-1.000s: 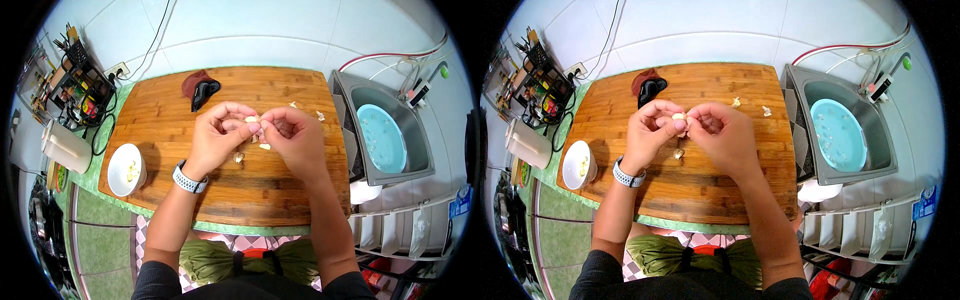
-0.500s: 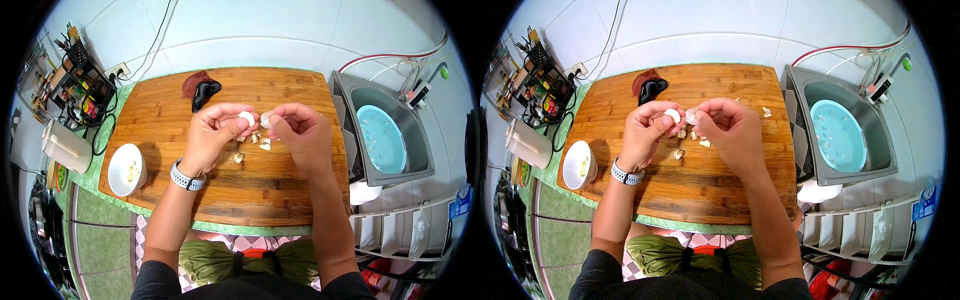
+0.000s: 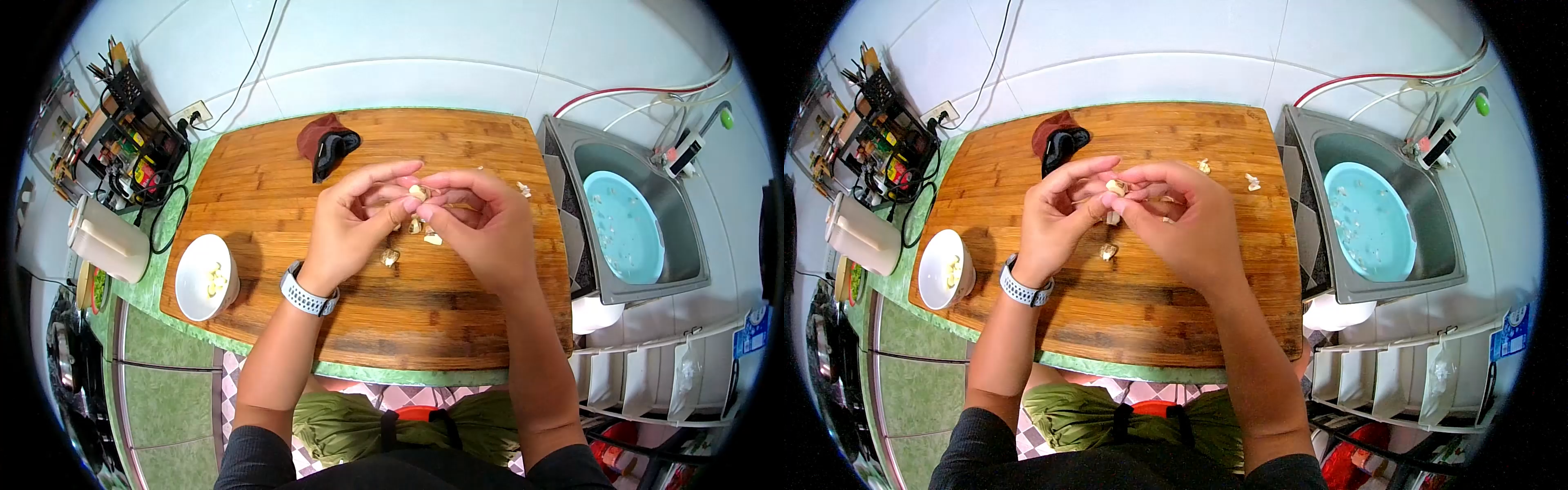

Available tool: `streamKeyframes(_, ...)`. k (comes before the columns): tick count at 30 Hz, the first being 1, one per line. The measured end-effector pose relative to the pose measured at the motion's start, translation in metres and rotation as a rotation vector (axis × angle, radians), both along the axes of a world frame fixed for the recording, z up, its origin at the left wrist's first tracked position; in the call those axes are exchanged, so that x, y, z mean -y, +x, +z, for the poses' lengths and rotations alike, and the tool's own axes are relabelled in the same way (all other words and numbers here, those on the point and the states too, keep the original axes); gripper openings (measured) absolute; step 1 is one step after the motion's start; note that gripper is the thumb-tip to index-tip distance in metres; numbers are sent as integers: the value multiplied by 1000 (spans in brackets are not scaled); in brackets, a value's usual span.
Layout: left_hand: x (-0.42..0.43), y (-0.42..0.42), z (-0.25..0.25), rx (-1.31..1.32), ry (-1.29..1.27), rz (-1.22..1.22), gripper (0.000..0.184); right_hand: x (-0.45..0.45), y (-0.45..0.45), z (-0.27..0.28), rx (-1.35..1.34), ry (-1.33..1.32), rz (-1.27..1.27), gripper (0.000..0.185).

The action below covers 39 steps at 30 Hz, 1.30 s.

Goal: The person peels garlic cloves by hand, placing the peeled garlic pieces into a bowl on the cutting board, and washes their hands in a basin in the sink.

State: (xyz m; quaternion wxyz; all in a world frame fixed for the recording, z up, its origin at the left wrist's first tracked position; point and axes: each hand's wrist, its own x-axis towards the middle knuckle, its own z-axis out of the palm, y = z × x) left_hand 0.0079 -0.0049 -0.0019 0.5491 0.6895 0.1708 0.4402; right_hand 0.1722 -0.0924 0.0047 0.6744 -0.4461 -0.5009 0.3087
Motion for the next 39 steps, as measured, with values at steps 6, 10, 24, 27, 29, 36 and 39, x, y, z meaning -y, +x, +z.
streamKeyframes(6,0,0,-5,2,11,29,25,-2,3,-5,87,-41,-88,14)
streamKeyframes(10,-1,-1,-5,-40,102,73,21,-2,2,-7,147,12,-150,10)
streamKeyframes(24,0,0,-3,-51,285,112,15,1,5,-4,242,-8,-214,9)
streamKeyframes(27,2,3,-4,-14,205,93,14,1,7,-4,208,-73,-148,10)
streamKeyframes(29,2,2,-5,26,133,80,14,0,5,-4,10,-58,-93,8)
streamKeyframes(36,0,3,-6,1,247,149,15,0,3,-6,181,11,-184,8)
streamKeyframes(39,0,2,-3,-33,376,185,14,2,3,-3,232,13,-223,7)
